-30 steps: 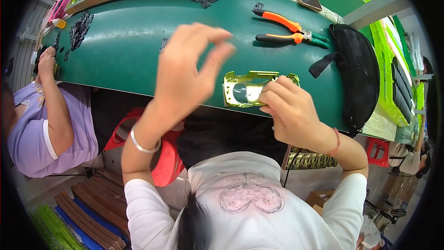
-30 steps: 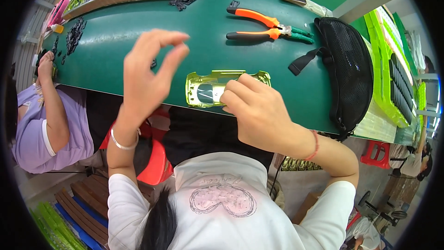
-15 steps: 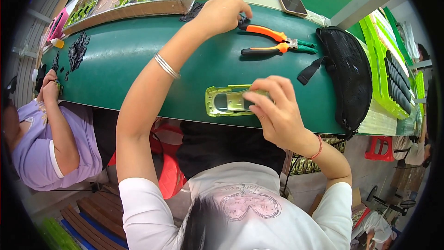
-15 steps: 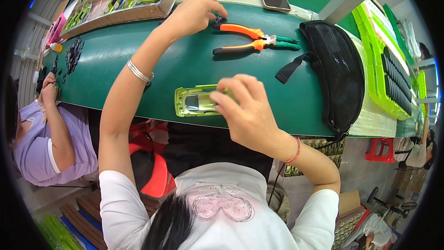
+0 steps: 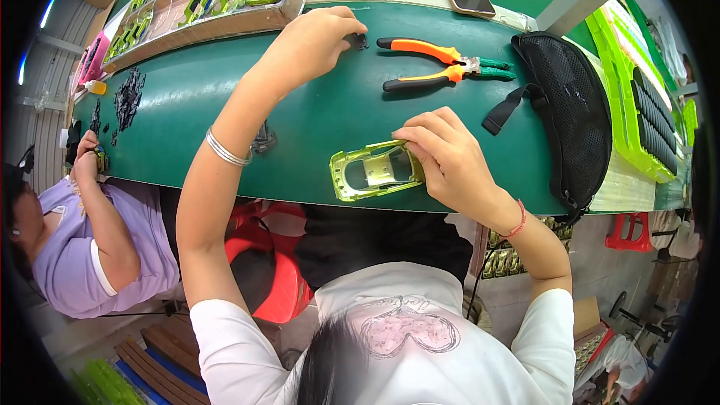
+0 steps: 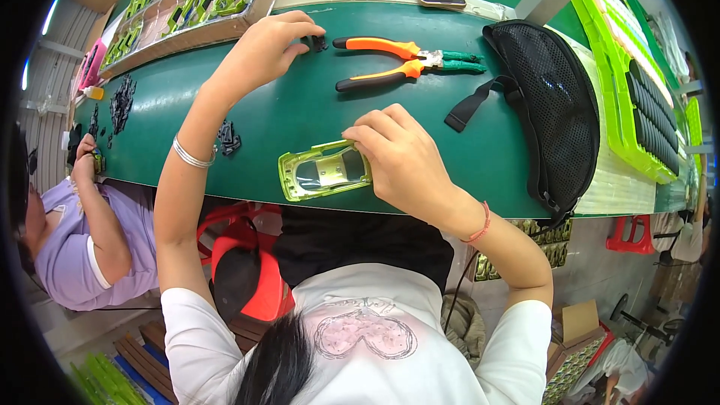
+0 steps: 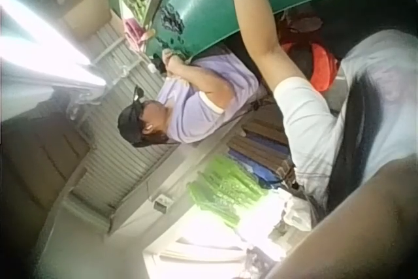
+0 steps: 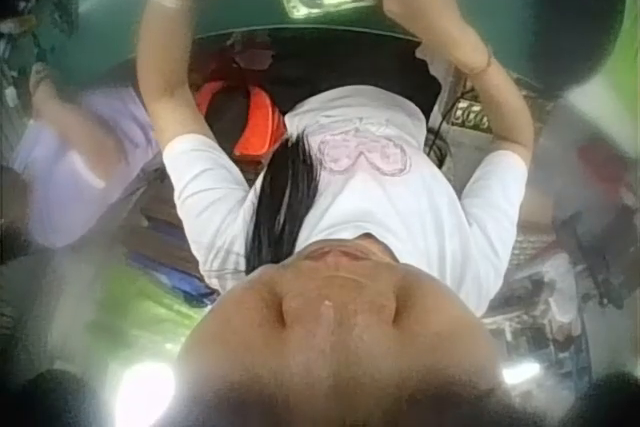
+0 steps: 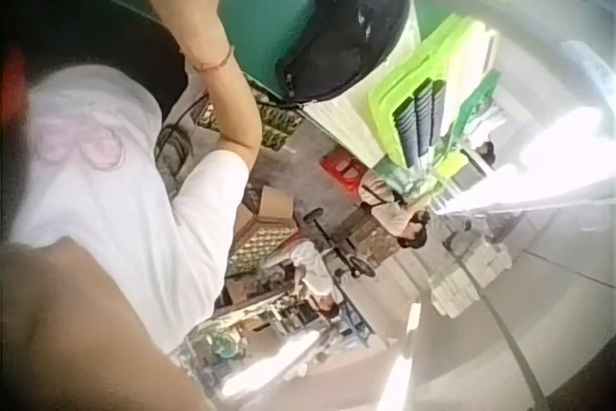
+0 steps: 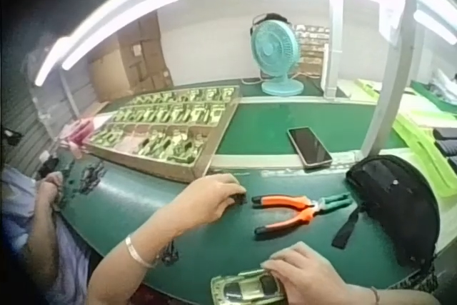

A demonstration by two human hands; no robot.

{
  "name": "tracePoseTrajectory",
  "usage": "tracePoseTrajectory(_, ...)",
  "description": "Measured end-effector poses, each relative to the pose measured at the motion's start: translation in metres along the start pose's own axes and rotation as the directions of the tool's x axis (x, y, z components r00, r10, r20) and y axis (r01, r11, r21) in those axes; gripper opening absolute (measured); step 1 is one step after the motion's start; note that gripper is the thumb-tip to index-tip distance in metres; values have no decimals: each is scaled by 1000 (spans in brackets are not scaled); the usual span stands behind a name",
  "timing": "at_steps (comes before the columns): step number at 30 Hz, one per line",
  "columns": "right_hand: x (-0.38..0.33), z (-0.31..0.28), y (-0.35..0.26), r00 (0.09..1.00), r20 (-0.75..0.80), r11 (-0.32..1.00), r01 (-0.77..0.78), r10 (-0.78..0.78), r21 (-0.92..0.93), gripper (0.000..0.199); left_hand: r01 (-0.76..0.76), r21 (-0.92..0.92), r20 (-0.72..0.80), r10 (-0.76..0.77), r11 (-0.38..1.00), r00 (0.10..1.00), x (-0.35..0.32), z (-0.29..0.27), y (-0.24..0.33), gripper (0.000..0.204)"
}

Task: The person assembles a toy car by hand, fitting its plastic components together on a workbench.

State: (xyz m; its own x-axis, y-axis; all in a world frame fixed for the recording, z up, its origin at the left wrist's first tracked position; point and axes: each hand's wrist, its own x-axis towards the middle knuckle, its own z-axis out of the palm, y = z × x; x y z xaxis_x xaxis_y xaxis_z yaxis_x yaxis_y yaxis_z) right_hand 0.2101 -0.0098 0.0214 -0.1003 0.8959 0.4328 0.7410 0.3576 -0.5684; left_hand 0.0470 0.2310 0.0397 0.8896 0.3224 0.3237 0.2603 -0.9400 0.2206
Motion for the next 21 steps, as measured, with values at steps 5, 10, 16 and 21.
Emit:
tracePoseTrajectory(5, 2, 3, 2, 1000, -9, 1000, 18, -18, 0, 16, 30, 46, 115, -35, 998, 993, 4, -9, 6, 16)
tracePoseTrajectory(10, 3, 4, 3, 999, -31, 999, 24, -23, 27, 15, -185, 350, 172, 132, 918, 976, 4, 2, 6, 11)
tracePoseTrajectory(16, 2, -14, 7, 992, 108, 995, -75, 67, 72, 21, 61, 4, -212, -59, 998, 976, -20, -7, 50, 7)
tracePoseTrajectory(21, 3, -21, 8, 980, 198, 992, -35, 10, 120, 18, 182, -136, -227, -210, 974, 951, -78, -31, 129, 12)
